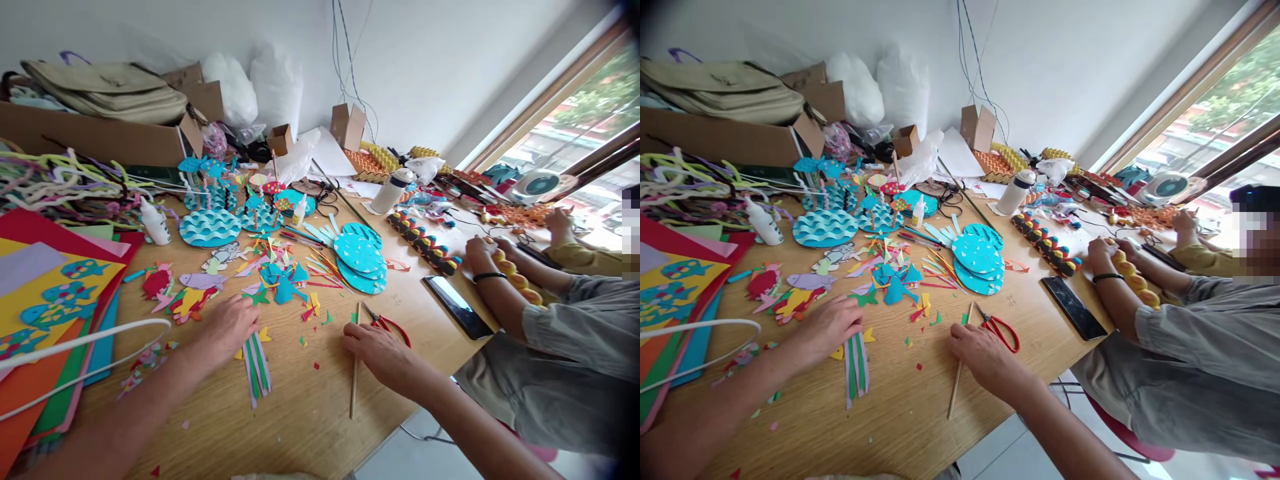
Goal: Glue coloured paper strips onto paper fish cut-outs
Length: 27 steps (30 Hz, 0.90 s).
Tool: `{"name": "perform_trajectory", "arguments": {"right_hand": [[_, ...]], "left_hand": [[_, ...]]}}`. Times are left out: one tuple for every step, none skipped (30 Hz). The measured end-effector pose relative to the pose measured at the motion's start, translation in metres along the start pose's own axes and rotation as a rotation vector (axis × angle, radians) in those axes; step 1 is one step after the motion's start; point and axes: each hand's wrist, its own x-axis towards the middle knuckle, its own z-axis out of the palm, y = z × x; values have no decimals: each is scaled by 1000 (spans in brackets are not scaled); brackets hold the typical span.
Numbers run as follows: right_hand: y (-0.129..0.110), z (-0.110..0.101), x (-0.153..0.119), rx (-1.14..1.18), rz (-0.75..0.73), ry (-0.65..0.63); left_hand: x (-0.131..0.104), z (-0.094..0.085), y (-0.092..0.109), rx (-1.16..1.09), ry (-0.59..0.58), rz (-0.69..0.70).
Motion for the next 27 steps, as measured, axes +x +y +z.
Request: {"name": "perform_trajectory", "arguments": {"right_hand": [[1,-1,2,-17,-25,-16],[1,-2,3,-27,-46,-27],[3,-2,3,-32,-63,-32],[4,-2,4,-34,-76,-36],[5,-1,4,-36,-86,-37],[6,1,3,-40,-95,-35],[7,2,3,-48,-106,-29],[8,4,3,-55,-117,-16],[7,5,2,-60,-127,3],[7,5,1,-63,-134,27],[6,3,0,-60,-139,56],[4,0,-1,-54,-144,90],[3,-4,-3,-43,-145,133],[1,-10,-5,-23,-142,196],[-2,-17,-7,12,-137,282],[-5,-24,-8,64,-127,382],[-8,-31,-9,138,-117,507],[-13,-38,-9,230,-109,621],[-18,-43,-7,331,-106,707],[-24,-46,-3,437,-107,764],[-30,-48,2,545,-91,781],[-36,-49,9,650,-75,785],[-42,-48,17,736,-59,780],[-47,-46,25,792,-45,761],[-52,-44,33,821,-39,743],[-56,-41,40,832,-40,727],[-59,-39,47,833,-47,713]], "left_hand": [[1,1,-1,-2,1,-4],[1,3,-3,-5,1,-7],[2,6,-4,-7,3,-10],[2,8,-6,-10,5,-13],[3,11,-8,-13,7,-16],[3,12,-9,-16,10,-19],[4,14,-10,-20,13,-20],[4,14,-10,-23,15,-20],[3,13,-10,-27,17,-20],[3,12,-9,-32,19,-20],[2,10,-8,-38,19,-18],[1,7,-7,-44,20,-17],[0,5,-6,-50,20,-15],[0,3,-5,-56,18,-13],[-1,1,-4,-63,16,-13],[-2,-1,-4,-70,14,-15],[-2,-2,-4,-77,13,-18],[-1,-2,-4,-84,13,-22],[-1,-3,-4,-90,14,-23],[0,-3,-5,-97,19,-24],[0,-3,-6,-103,26,-25],[0,-4,-7,-109,36,-28],[0,-5,-9,-115,51,-34],[-2,-7,-10,-120,70,-45],[-5,-10,-10,-123,92,-60],[-10,-12,-9,-124,113,-77],[-16,-14,-8,-123,138,-91]]}}
